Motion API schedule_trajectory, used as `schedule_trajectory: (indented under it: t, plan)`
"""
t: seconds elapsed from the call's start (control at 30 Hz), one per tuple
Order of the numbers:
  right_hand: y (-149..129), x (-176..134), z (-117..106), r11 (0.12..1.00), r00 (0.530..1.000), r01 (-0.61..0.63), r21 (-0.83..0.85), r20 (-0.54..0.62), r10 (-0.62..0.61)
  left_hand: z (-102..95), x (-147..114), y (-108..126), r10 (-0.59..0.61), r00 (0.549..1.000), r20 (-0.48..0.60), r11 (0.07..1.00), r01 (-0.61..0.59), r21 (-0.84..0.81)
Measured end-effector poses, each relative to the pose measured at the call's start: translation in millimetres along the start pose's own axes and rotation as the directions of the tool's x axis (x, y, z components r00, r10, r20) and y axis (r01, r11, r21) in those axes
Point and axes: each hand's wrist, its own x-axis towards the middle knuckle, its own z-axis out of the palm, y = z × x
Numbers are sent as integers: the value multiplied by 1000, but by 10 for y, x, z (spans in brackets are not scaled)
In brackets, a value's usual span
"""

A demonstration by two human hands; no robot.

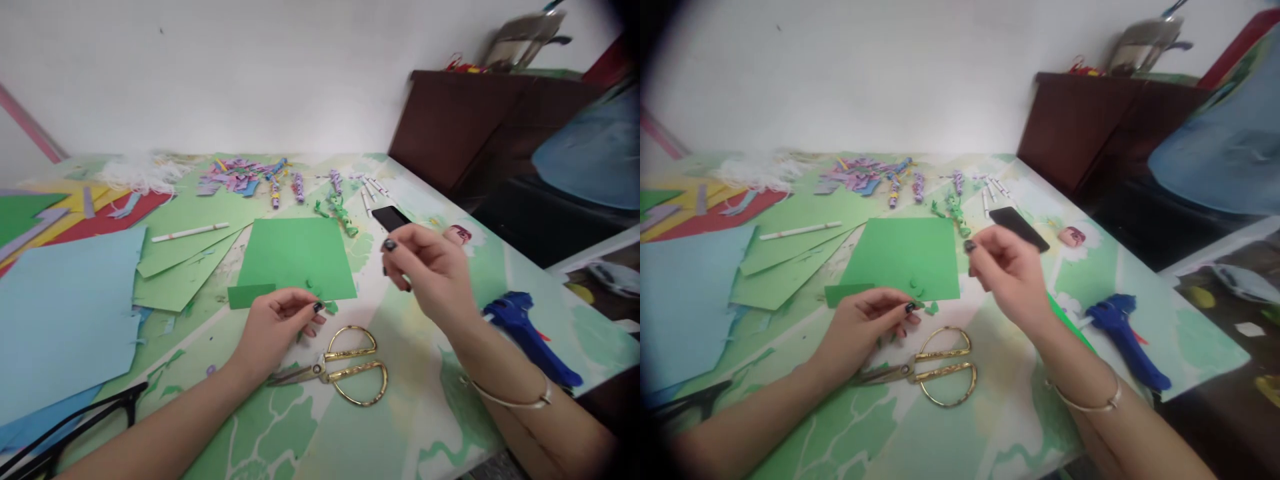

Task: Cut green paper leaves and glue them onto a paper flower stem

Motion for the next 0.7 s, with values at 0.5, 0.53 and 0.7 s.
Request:
schedule_trajectory:
  t: [0.5,0.53,0.7]
  plan:
    - [375,-1294,-1596,29,967,-250,-968,-249,52,13,-108,30,158,969,191,883,-225,413]
    - [448,-1346,-1617,-2,960,-265,-964,-264,88,15,-108,31,159,970,181,881,-223,418]
    - [613,-1405,-1609,74,944,-306,-949,-292,155,11,-112,35,173,969,176,887,-231,401]
